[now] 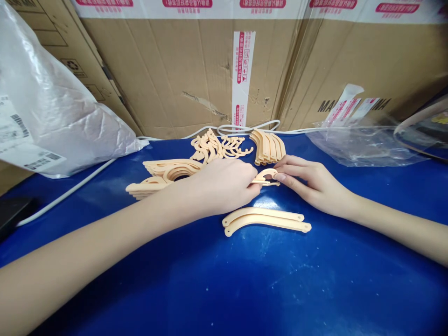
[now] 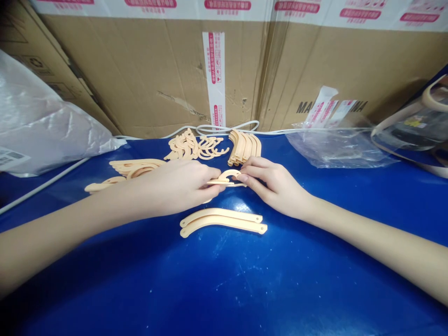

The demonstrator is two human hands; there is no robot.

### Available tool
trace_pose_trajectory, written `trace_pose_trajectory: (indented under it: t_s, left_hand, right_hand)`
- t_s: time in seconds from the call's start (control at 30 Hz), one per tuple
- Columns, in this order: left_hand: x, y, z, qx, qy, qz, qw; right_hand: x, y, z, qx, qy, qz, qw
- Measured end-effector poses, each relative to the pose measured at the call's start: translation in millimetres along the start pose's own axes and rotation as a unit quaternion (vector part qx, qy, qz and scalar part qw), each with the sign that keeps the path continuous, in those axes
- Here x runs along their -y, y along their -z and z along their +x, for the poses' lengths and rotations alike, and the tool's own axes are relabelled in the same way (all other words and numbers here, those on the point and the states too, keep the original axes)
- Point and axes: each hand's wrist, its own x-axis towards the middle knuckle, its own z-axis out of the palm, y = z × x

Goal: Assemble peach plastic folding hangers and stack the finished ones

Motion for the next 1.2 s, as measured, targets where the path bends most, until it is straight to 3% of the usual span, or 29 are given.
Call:
trace_pose_trajectory:
  t_s: [0.17, 0.4, 0.77, 0.9, 1.03, 1.13, 1.2]
  left_hand:
    - [0.8, 4.3, -0.1, 0.029, 0.021, 0.009, 0.999]
    - [1.9, -0.8, -0.4, 0.002, 0.017, 0.021, 1.000]
    - [-7.1, 8.6, -11.3, -0.123, -0.033, 0.063, 0.990]
    - [-7.9, -2.0, -23.8, -0.153, -0.061, 0.066, 0.984]
    - [-7.2, -21.9, -41.6, -0.168, -0.060, 0.025, 0.984]
    - [-5.9, -35.1, -52.8, -0.183, -0.062, -0.009, 0.981]
    - [-4.6, -40.8, -56.9, -0.185, -0.067, -0.029, 0.980]
  right_hand:
    - [-4.0, -1.5, 0.6, -0.004, -0.064, 0.037, 0.997]
    - [-1.4, -1.1, -2.2, -0.063, -0.105, 0.067, 0.990]
    - [-8.6, 2.0, -4.2, -0.087, -0.107, 0.068, 0.988]
    - [-6.1, 7.7, -3.9, -0.067, -0.098, 0.049, 0.992]
    - [-3.4, 10.8, -2.7, -0.025, -0.028, -0.067, 0.997]
    - [-2.2, 10.4, -1.9, 0.015, 0.069, -0.205, 0.976]
    - [-2.0, 9.4, -2.1, 0.033, 0.095, -0.247, 0.964]
